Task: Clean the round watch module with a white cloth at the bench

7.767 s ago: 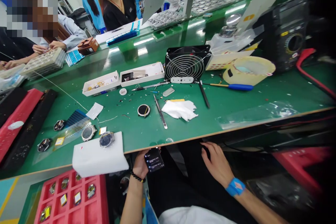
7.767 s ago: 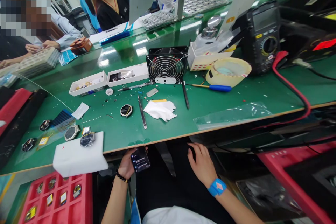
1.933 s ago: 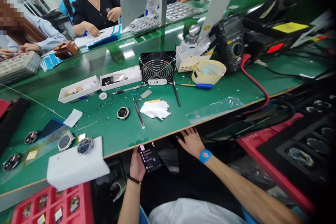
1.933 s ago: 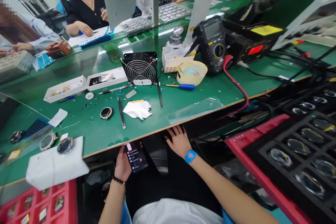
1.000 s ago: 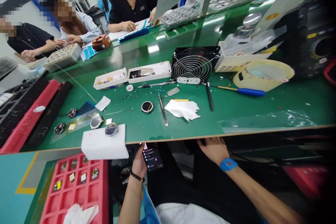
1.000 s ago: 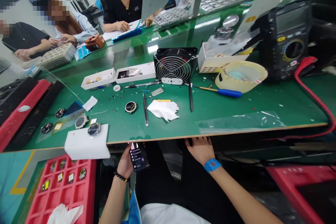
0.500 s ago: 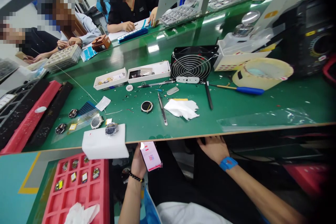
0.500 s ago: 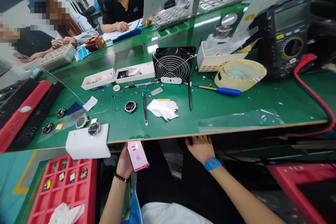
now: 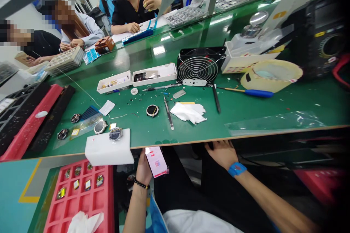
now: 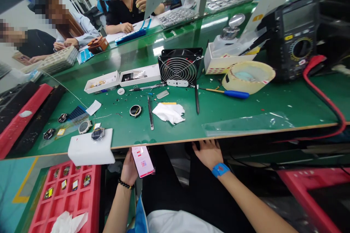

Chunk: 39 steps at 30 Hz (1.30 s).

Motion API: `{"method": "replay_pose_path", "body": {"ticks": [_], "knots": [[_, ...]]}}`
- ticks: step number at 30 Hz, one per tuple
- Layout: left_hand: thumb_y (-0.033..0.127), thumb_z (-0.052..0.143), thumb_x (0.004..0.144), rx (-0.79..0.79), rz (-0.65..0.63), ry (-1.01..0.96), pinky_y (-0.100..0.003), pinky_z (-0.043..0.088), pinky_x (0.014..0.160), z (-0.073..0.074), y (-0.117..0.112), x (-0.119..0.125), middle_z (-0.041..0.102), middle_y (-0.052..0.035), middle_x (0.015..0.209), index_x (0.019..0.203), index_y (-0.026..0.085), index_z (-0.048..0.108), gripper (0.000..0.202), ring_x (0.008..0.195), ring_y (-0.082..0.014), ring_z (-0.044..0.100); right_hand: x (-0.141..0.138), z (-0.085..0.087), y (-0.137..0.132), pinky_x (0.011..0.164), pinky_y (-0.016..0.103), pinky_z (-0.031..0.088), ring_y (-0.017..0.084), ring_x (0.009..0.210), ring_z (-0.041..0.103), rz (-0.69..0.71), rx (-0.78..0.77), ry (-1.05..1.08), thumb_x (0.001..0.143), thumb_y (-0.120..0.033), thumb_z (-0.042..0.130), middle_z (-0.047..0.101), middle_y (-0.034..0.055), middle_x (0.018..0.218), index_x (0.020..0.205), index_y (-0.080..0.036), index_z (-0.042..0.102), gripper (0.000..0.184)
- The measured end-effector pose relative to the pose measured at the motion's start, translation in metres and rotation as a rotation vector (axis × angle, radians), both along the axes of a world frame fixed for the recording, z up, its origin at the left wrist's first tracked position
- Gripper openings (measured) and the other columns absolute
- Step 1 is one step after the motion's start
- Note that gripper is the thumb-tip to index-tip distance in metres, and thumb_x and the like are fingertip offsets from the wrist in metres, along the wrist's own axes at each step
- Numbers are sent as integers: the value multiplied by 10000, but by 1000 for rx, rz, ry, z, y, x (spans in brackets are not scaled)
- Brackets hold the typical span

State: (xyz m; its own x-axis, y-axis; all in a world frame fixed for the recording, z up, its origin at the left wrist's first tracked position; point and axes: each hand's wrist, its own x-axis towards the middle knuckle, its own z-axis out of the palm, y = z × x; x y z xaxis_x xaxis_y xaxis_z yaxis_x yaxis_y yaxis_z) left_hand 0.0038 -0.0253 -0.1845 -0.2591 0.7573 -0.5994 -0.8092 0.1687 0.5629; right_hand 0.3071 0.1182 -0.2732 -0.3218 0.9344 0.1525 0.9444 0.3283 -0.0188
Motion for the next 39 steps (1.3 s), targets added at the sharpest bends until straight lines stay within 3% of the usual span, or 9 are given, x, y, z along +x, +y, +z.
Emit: {"method": "replay_pose_path", "body": {"ticks": [39], "knots": [[494,547,927,21,6,-50,-468,370,1115,-8,0,-5,732,-125,1147,1229,151,634,465,1211,-327,606,0,-7,0,931,451,418,349,1022,599,-3,3,-48,932,-404,491,712,157,1021,1003,-150,685,327]]}}
